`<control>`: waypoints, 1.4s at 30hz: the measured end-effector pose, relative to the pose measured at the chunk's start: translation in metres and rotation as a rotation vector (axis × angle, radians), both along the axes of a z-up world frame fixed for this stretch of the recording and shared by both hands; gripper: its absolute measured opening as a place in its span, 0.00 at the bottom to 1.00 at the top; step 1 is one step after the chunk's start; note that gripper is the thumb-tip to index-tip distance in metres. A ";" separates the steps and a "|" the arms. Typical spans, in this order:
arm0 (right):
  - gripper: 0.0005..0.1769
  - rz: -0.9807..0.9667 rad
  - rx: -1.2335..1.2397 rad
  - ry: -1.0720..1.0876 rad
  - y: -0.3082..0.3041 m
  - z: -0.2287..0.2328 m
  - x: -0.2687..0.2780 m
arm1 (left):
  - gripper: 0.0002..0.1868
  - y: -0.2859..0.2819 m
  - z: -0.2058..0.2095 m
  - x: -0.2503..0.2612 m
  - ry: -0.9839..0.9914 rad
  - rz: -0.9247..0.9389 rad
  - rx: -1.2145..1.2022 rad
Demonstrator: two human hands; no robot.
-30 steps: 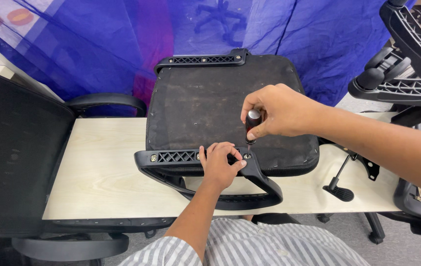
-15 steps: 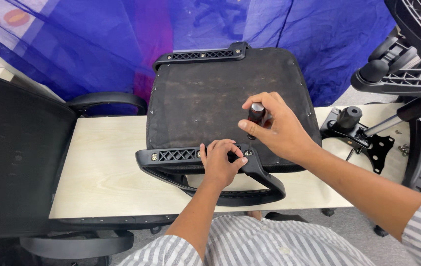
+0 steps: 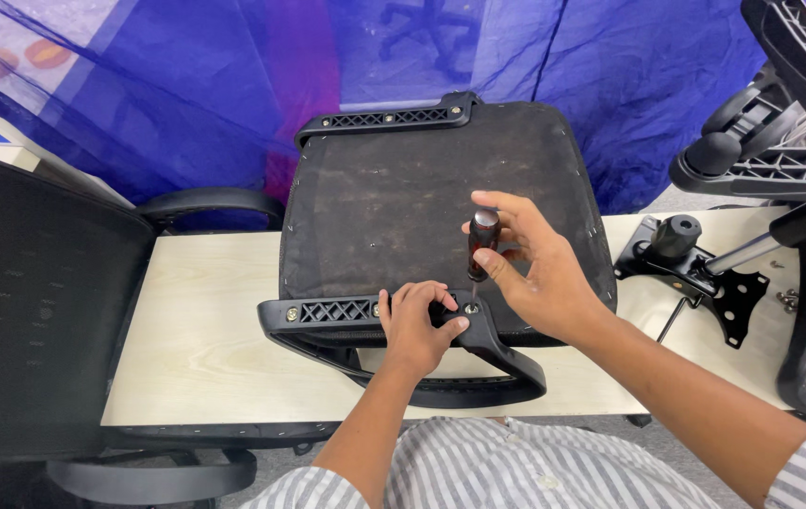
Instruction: The person assembles an office chair by attaching the base to the seat using a screwdriver. They align the base, insert screws, and tighten them to secure the connection.
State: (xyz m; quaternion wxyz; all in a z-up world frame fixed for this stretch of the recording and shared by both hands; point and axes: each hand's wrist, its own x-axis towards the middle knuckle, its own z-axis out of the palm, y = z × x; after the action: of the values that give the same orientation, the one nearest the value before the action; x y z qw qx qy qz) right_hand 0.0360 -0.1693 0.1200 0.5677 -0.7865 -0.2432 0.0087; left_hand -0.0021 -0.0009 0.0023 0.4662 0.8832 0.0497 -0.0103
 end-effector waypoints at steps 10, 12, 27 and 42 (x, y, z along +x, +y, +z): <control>0.32 -0.228 -0.122 -0.424 0.006 -0.013 -0.012 | 0.16 0.000 -0.007 0.000 -0.044 -0.004 0.020; 0.30 -0.287 -0.145 -0.442 0.007 -0.014 -0.015 | 0.16 -0.001 -0.008 0.000 -0.061 0.001 0.012; 0.25 -0.221 -0.114 -0.474 -0.015 -0.022 -0.013 | 0.14 -0.005 0.001 0.000 0.004 0.033 0.037; 0.33 -0.286 -0.198 -0.554 -0.010 -0.024 -0.015 | 0.12 -0.008 -0.003 0.000 -0.028 0.046 0.034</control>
State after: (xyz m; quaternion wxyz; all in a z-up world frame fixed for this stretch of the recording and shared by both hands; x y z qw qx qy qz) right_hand 0.0213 -0.1792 0.0956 0.3962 -0.8364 -0.2736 -0.2619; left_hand -0.0021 -0.0086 -0.0009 0.4521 0.8896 0.0634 0.0137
